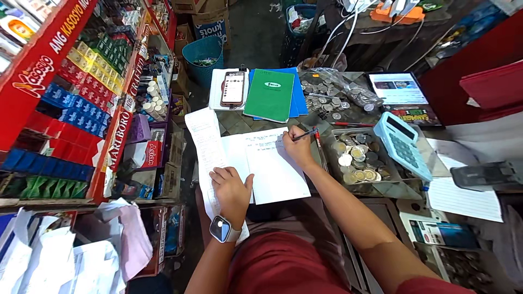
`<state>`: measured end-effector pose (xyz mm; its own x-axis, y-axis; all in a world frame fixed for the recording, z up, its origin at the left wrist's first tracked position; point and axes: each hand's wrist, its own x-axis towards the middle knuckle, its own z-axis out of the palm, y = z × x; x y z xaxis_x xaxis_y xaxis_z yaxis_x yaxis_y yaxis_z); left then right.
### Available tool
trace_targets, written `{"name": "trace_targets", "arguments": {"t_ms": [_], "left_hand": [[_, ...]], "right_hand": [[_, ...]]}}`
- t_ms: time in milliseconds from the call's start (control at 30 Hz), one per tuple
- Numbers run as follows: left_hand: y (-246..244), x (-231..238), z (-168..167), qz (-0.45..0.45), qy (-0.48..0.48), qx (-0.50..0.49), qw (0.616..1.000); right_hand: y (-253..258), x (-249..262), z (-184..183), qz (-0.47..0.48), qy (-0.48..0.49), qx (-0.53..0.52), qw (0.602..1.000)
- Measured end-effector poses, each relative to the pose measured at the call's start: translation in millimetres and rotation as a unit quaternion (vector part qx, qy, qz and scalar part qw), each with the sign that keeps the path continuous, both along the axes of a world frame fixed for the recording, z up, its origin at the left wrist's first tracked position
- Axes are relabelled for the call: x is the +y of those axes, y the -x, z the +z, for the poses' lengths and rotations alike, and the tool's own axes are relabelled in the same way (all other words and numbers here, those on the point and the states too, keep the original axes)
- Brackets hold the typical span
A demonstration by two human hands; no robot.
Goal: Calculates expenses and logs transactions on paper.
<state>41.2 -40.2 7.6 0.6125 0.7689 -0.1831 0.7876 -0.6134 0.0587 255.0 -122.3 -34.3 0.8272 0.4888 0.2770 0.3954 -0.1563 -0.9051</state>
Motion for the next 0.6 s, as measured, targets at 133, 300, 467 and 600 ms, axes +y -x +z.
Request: {"name": "trace_targets", "arguments": {"t_ms": [133,300,467,600], "left_hand": [[-0.4,0.1,0.5,0.002,0.007,0.004,1.0],[0.4,0.8,-0.4,0.002,0.005,0.006,1.0],[0.0,1.4,1.8,-0.001,0.011,0.014,1.0],[-0.4,-2.1,-0.9,0.007,0.012,-0.048,0.999]], "right_hand": [[1.1,-0.8,1.6,0.001,-0.003,-0.007,1.0],[2.6,0.4,1.8,-0.007,-0.007,0.008,1.0],[1.2,-0.9,1.5,-0.009,0.007,0.005,1.0],[-5.8,-5.4,-3.0,-0.015,0.029,-0.043,0.999]]}}
